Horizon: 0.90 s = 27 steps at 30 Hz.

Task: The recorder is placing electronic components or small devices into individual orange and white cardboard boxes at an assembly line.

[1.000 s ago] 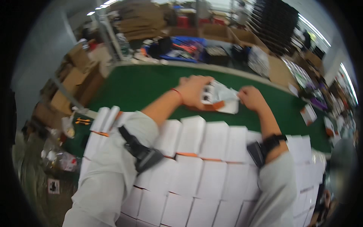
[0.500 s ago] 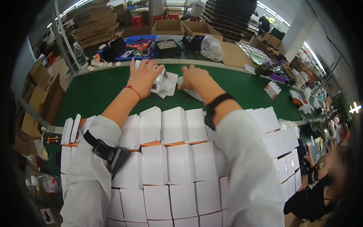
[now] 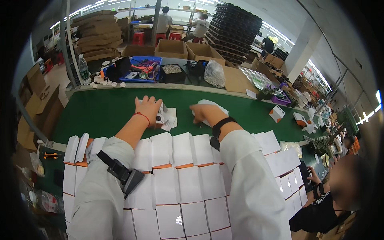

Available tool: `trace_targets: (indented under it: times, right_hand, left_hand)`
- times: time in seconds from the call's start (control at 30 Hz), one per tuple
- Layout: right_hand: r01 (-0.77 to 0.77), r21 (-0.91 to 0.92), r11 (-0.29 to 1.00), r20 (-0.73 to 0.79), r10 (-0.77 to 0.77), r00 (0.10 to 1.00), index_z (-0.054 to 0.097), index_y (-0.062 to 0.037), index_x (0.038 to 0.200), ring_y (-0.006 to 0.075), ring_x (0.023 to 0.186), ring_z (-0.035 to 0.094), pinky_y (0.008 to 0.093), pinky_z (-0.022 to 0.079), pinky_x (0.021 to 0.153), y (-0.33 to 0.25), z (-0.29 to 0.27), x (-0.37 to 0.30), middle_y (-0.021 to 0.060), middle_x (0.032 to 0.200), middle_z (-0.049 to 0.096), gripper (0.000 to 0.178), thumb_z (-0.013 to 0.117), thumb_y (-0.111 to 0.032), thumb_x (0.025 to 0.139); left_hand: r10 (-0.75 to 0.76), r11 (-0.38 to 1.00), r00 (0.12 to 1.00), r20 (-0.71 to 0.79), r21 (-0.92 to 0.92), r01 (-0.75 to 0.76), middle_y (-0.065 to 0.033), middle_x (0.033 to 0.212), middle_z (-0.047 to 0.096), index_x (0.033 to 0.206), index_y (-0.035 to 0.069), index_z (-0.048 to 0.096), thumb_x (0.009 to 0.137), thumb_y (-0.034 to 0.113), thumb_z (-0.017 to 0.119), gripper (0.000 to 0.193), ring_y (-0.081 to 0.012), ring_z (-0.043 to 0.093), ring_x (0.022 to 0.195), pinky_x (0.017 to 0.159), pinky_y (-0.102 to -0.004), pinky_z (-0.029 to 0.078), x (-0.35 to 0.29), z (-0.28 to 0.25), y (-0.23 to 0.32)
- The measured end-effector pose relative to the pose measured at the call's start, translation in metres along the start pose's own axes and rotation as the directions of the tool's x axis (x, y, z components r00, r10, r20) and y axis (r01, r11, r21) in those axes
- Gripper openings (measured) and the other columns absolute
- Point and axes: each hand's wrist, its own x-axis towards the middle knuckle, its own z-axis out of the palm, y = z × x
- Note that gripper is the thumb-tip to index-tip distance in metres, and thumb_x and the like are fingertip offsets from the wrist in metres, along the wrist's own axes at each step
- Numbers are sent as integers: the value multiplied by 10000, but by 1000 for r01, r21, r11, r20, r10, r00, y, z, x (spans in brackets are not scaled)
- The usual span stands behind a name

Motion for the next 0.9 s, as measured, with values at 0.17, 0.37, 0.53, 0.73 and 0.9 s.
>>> trace_targets:
  times: [0.17,0.37,0.53,0.73,0.9]
  right_hand:
    - [-8,-239,971,242,68,968,749,-66,1161,367,1065,689,438,546,936,23,13,24,190,1139,729,450,836,-243,756]
    - [-34,22,999,-289,40,956,774,-44,966,388,966,706,464,566,878,38,-38,2,202,1000,741,231,774,-122,748]
    - [23,-64,998,-332,-43,942,775,-54,955,377,957,704,451,562,884,33,-60,-12,194,958,738,210,738,-89,751]
    - [135,65,989,-641,-62,765,756,-67,1025,330,896,692,431,551,826,1,-103,-23,135,934,729,303,756,-120,727]
    - [-62,-147,987,-690,-58,721,706,-76,1156,318,1058,649,400,530,887,67,-84,-24,136,1142,686,413,805,-187,771]
  left_hand:
    - [0,997,995,97,-83,8,-112,1410,512,1448,183,449,596,421,926,1005,-340,415,1384,1172,-689,217,-1,-1,0]
    - [-15,991,994,105,-131,29,-85,1421,521,1452,186,458,529,286,979,1064,-329,422,1390,1174,-669,242,-4,-4,-5]
    - [-18,991,993,121,-132,34,-74,1424,536,1414,185,500,545,303,989,1004,-313,415,1411,1180,-660,245,0,-4,-1]
    - [-45,990,988,150,-127,64,-85,1410,528,1435,181,463,528,300,982,1051,-328,438,1378,1156,-660,289,-3,1,-12]
    - [-45,977,998,-36,-209,36,-80,1397,522,1439,177,454,490,268,986,1092,-321,443,1363,1139,-673,317,8,1,4]
